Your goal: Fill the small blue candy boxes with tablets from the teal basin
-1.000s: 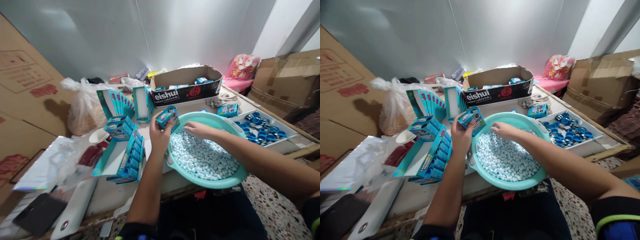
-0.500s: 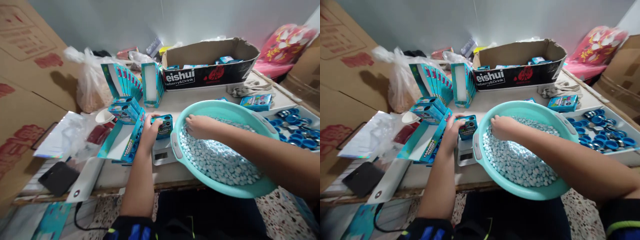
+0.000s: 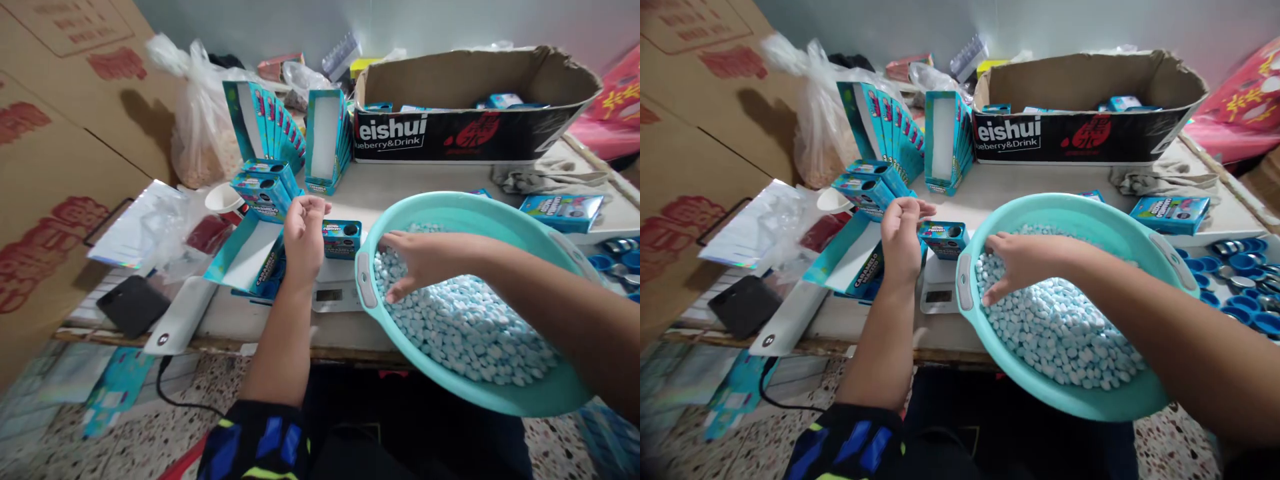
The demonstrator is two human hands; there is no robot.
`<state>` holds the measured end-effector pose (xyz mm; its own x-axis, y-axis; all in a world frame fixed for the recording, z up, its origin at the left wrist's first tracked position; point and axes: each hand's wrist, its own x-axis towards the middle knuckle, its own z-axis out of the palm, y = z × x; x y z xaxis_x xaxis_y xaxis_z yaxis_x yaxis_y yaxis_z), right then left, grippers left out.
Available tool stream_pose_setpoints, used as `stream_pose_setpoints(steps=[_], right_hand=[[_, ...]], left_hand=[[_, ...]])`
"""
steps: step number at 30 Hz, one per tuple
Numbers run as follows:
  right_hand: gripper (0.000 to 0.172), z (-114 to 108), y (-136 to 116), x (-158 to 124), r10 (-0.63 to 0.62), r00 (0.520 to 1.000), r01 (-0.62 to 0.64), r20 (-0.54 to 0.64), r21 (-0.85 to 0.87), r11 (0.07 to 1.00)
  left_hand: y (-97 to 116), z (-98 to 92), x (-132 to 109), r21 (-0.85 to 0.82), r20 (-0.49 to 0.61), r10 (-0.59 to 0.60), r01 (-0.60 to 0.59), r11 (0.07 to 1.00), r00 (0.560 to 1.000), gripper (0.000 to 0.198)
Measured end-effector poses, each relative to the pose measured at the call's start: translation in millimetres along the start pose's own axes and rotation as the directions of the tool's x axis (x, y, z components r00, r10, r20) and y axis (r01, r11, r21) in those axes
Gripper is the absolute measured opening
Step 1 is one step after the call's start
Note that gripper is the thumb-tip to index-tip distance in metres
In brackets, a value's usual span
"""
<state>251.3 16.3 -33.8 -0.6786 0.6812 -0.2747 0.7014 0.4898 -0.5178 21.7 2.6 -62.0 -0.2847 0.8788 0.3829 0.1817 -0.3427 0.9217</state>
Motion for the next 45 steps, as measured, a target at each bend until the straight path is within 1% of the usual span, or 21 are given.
stream_pose_setpoints(steps=[3, 4, 8, 11, 17, 19, 23, 25, 26, 27, 29, 30, 31, 32, 33, 34, 36, 39, 41, 42, 45], right_hand=[[0.093, 2, -4, -1, 0.009, 0.996, -0.008, 0.091, -0.005, 1.000], [0.090, 1, -5, -1, 0.020, 0.995, -0.018, 0.100, -0.016, 1.000], [0.067, -2, -9, -4, 0.117, 0.981, -0.099, 0.154, -0.119, 0.988], [0.052, -2, -10, -5, 0.122, 0.978, -0.092, 0.171, -0.172, 0.981], [0.031, -1, -5, -4, 0.081, 0.988, -0.054, 0.131, -0.197, 0.979], [0.024, 0, -3, -4, 0.069, 0.991, -0.045, 0.118, -0.195, 0.980], [0.018, -1, -2, -5, 0.059, 0.991, -0.034, 0.118, -0.205, 0.978], [0.015, -4, -1, -5, 0.063, 0.991, -0.034, 0.122, -0.228, 0.973], [0.015, -6, 0, -5, 0.066, 0.990, -0.036, 0.121, -0.234, 0.971], [0.016, -8, 1, -6, 0.065, 0.991, -0.038, 0.113, -0.233, 0.972], [0.026, -11, 2, -6, 0.057, 0.995, -0.040, 0.078, -0.203, 0.978], [0.036, -12, 3, -7, 0.062, 0.996, -0.051, 0.059, -0.181, 0.982], [0.051, -12, 3, -7, 0.078, 0.996, -0.070, 0.049, -0.162, 0.984], [0.067, -11, 2, -7, 0.102, 0.994, -0.094, 0.046, -0.146, 0.985], [0.081, -9, 1, -7, 0.122, 0.991, -0.114, 0.049, -0.134, 0.984], [0.091, -6, 0, -7, 0.130, 0.990, -0.123, 0.051, -0.123, 0.985], [0.099, 0, -4, -6, 0.099, 0.994, -0.094, 0.050, -0.103, 0.990], [0.108, 7, -13, -5, 0.084, 0.993, -0.076, 0.079, -0.098, 0.992], [0.114, 7, -18, -4, 0.129, 0.984, -0.115, 0.124, -0.111, 0.987], [0.115, 5, -20, -4, 0.145, 0.979, -0.129, 0.139, -0.120, 0.984], [0.110, -1, -23, -3, 0.125, 0.963, -0.091, 0.239, -0.151, 0.984]], left_hand=[[3, 0.4, -4, 0.065, -0.014, 0.105, -0.104, 0.992, 0.994, 0.034], [3, 0.3, -5, 0.079, -0.015, 0.124, -0.122, 0.989, 0.992, 0.033], [8, -0.1, -7, 0.063, -0.055, 0.154, -0.150, 0.987, 0.987, 0.031], [11, -0.4, -7, 0.035, -0.089, 0.162, -0.160, 0.987, 0.983, 0.027], [11, -3.0, -5, 0.015, -0.099, 0.119, -0.118, 0.993, 0.988, 0.029], [10, -3.9, -4, 0.035, -0.074, 0.098, -0.096, 0.995, 0.992, 0.028], [7, -6.4, -2, 0.077, -0.028, 0.053, -0.050, 0.996, 0.998, 0.024], [7, -10.2, -2, 0.117, 0.016, 0.005, -0.007, 0.993, 1.000, 0.028], [8, -13.1, -2, 0.154, 0.061, -0.041, 0.031, 0.988, 0.997, 0.034], [8, -16.4, -2, 0.207, 0.123, -0.103, 0.076, 0.975, 0.987, 0.044], [9, -23.3, -2, 0.331, 0.262, -0.245, 0.151, 0.931, 0.934, 0.070], [8, -26.1, -2, 0.382, 0.310, -0.294, 0.165, 0.909, 0.904, 0.080], [6, -27.8, -1, 0.411, 0.333, -0.313, 0.162, 0.897, 0.890, 0.086], [4, -28.3, -1, 0.415, 0.331, -0.299, 0.147, 0.898, 0.895, 0.088], [1, -27.3, -1, 0.398, 0.300, -0.261, 0.128, 0.908, 0.918, 0.086], [-2, -24.9, -1, 0.371, 0.248, -0.209, 0.107, 0.922, 0.946, 0.082], [-5, -16.8, -2, 0.323, 0.124, -0.101, 0.056, 0.945, 0.987, 0.075], [3, -0.1, -4, 0.212, -0.005, 0.032, -0.030, 0.977, 0.999, 0.062], [16, 13.1, -5, 0.062, -0.028, 0.088, -0.087, 0.994, 0.996, 0.050], [24, 20.4, -4, -0.021, -0.018, 0.107, -0.107, 0.994, 0.994, 0.047], [42, 45.5, -3, -0.201, 0.084, 0.142, -0.123, 0.972, 0.986, 0.045]])
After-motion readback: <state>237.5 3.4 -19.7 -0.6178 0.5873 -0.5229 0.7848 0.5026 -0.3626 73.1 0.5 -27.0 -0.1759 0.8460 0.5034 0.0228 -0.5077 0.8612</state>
